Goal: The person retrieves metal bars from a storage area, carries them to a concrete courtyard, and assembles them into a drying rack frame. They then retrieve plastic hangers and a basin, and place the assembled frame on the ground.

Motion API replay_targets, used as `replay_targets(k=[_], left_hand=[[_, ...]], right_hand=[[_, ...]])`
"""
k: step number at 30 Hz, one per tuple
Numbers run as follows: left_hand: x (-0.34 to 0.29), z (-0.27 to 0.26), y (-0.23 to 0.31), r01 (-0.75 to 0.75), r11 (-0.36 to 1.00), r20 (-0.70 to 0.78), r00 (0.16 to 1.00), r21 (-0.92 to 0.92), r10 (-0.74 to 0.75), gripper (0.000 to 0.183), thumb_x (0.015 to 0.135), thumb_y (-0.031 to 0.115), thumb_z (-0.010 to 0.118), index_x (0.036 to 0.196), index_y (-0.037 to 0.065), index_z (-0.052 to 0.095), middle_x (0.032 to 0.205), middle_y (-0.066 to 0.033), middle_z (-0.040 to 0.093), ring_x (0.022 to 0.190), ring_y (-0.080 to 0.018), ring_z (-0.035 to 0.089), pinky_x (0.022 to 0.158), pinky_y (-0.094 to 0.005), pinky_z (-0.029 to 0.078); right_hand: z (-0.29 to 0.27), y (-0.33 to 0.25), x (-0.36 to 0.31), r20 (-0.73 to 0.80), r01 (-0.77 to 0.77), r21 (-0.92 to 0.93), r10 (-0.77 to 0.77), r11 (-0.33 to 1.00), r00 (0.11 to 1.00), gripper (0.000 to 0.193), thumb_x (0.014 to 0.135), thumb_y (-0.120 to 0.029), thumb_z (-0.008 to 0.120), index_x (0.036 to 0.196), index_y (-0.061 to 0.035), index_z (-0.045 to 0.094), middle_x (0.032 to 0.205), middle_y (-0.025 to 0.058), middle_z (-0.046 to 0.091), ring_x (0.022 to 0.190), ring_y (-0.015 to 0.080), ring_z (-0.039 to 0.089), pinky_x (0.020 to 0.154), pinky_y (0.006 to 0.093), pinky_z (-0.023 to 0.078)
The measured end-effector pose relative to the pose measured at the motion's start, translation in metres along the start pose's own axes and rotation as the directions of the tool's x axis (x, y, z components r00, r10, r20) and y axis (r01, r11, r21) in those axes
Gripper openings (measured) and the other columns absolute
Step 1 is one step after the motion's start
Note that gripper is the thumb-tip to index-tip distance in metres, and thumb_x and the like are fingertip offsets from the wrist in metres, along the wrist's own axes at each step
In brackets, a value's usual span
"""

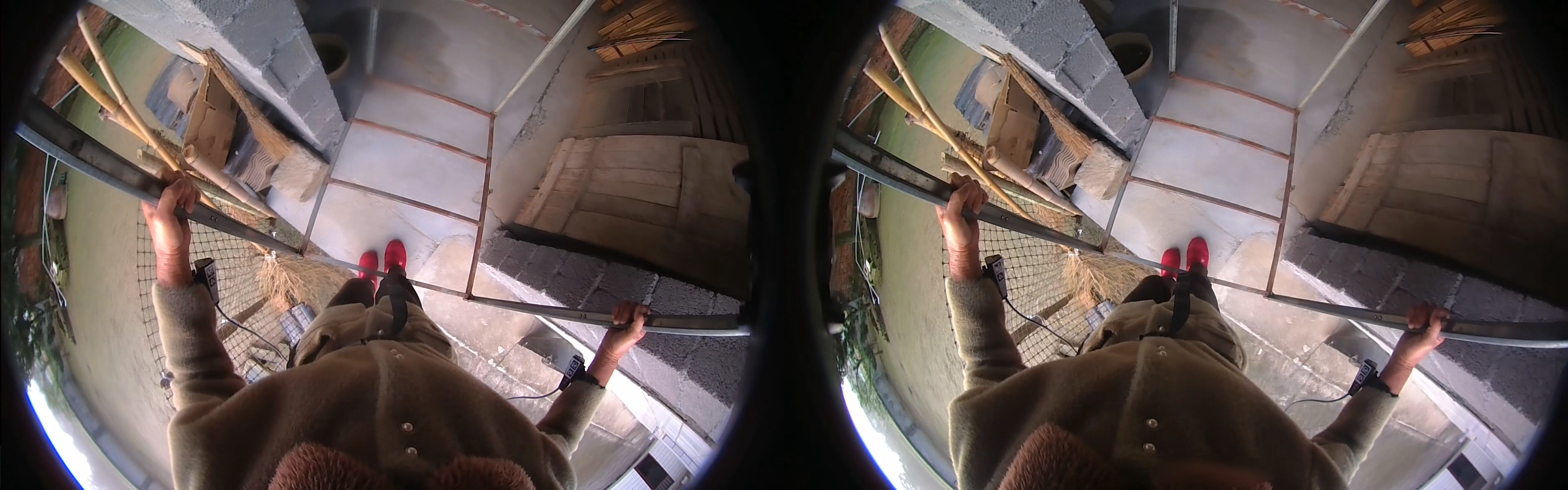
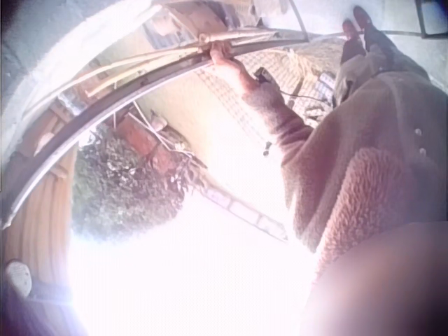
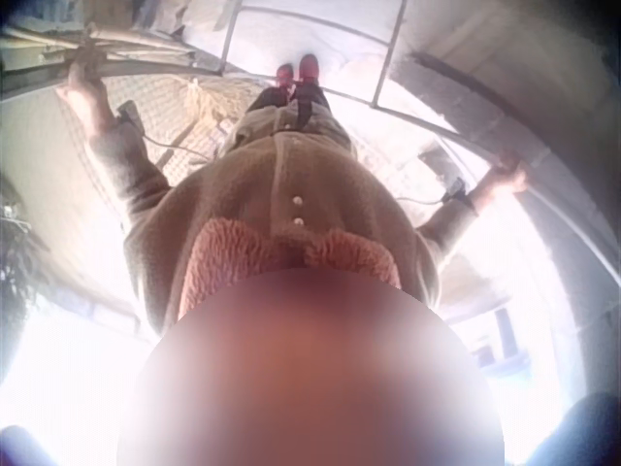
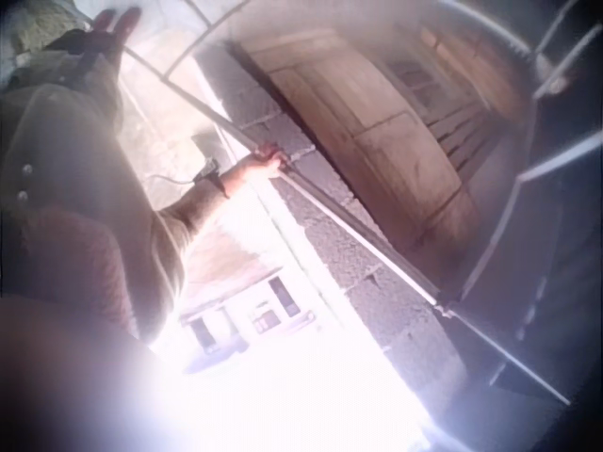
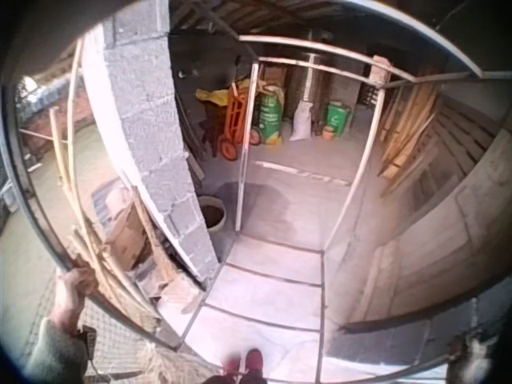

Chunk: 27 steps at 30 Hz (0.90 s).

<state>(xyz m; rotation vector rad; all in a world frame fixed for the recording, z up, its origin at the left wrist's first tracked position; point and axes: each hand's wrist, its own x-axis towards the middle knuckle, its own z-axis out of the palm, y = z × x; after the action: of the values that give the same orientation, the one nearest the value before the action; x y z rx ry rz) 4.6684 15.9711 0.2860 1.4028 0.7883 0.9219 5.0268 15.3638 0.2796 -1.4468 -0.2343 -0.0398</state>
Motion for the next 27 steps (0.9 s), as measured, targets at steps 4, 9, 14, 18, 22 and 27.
replay_targets(k=[4, 9, 14, 18, 22, 27], left_hand=[[-0.004, -0.011, 0.002, -0.031, 0.995, 0.020, 0.999, -0.095, 0.033, 0.014, 0.078, 0.001, 0.050, 0.067, 0.005, 0.042, 0.061, 0.0006, 0.035, 0.054, -0.0100, 0.034, 0.052, -0.0248, 0.030], [-0.015, -0.030, 0.000, -0.041, 0.997, -0.016, 0.999, -0.059, 0.041, 0.009, 0.076, 0.001, 0.050, 0.068, 0.003, 0.045, 0.060, -0.0010, 0.039, 0.051, -0.0109, 0.035, 0.052, -0.0260, 0.032], [-0.029, -0.043, -0.001, -0.012, 0.997, 0.010, 1.000, -0.078, 0.013, 0.007, 0.072, 0.000, 0.049, 0.067, 0.002, 0.045, 0.061, -0.0040, 0.044, 0.051, -0.0122, 0.039, 0.053, -0.0269, 0.035], [-0.044, -0.051, -0.001, 0.012, 0.996, -0.001, 1.000, -0.083, -0.012, 0.007, 0.072, -0.001, 0.049, 0.067, 0.003, 0.044, 0.061, -0.0038, 0.044, 0.051, -0.0118, 0.038, 0.053, -0.0268, 0.034], [-0.053, -0.058, -0.002, -0.011, 0.997, 0.002, 1.000, -0.073, 0.012, 0.007, 0.073, 0.000, 0.049, 0.068, 0.003, 0.045, 0.060, -0.0035, 0.043, 0.051, -0.0113, 0.038, 0.053, -0.0262, 0.034], [-0.054, -0.062, -0.002, 0.015, 0.999, -0.011, 1.000, -0.052, -0.016, 0.007, 0.073, -0.001, 0.049, 0.068, 0.003, 0.045, 0.061, -0.0033, 0.044, 0.051, -0.0112, 0.039, 0.052, -0.0260, 0.035]], right_hand=[[0.005, 0.001, -0.010, -0.032, 0.021, -0.010, -0.022, 1.000, 0.999, 0.018, 0.088, -0.020, 0.055, 0.074, -0.0154, 0.044, 0.055, -0.0032, 0.028, 0.049, 0.0086, 0.028, 0.046, 0.0248, 0.025], [0.006, -0.006, -0.031, -0.043, 0.026, -0.035, -0.027, 0.999, 0.999, 0.025, 0.088, -0.025, 0.054, 0.070, -0.0171, 0.038, 0.055, -0.0032, 0.027, 0.049, 0.0082, 0.027, 0.045, 0.0246, 0.024], [-0.012, -0.014, -0.051, 0.024, 0.024, 0.019, -0.025, 1.000, 0.999, 0.015, 0.090, -0.021, 0.053, 0.079, -0.0152, 0.046, 0.056, -0.0037, 0.027, 0.050, 0.0080, 0.026, 0.047, 0.0242, 0.025], [-0.025, -0.019, -0.066, -0.050, 0.022, -0.009, -0.022, 1.000, 0.999, 0.019, 0.091, -0.022, 0.055, 0.075, -0.0159, 0.046, 0.054, -0.0040, 0.028, 0.047, 0.0078, 0.027, 0.044, 0.0241, 0.023], [-0.024, -0.022, -0.075, 0.000, 0.032, -0.005, -0.032, 0.999, 0.999, 0.017, 0.091, -0.023, 0.056, 0.079, -0.0148, 0.048, 0.055, -0.0037, 0.029, 0.048, 0.0079, 0.027, 0.044, 0.0245, 0.024], [-0.022, -0.021, -0.076, -0.020, 0.032, -0.052, -0.033, 0.998, 0.999, 0.020, 0.092, -0.025, 0.056, 0.077, -0.0141, 0.047, 0.056, -0.0040, 0.028, 0.049, 0.0079, 0.028, 0.046, 0.0247, 0.025]])
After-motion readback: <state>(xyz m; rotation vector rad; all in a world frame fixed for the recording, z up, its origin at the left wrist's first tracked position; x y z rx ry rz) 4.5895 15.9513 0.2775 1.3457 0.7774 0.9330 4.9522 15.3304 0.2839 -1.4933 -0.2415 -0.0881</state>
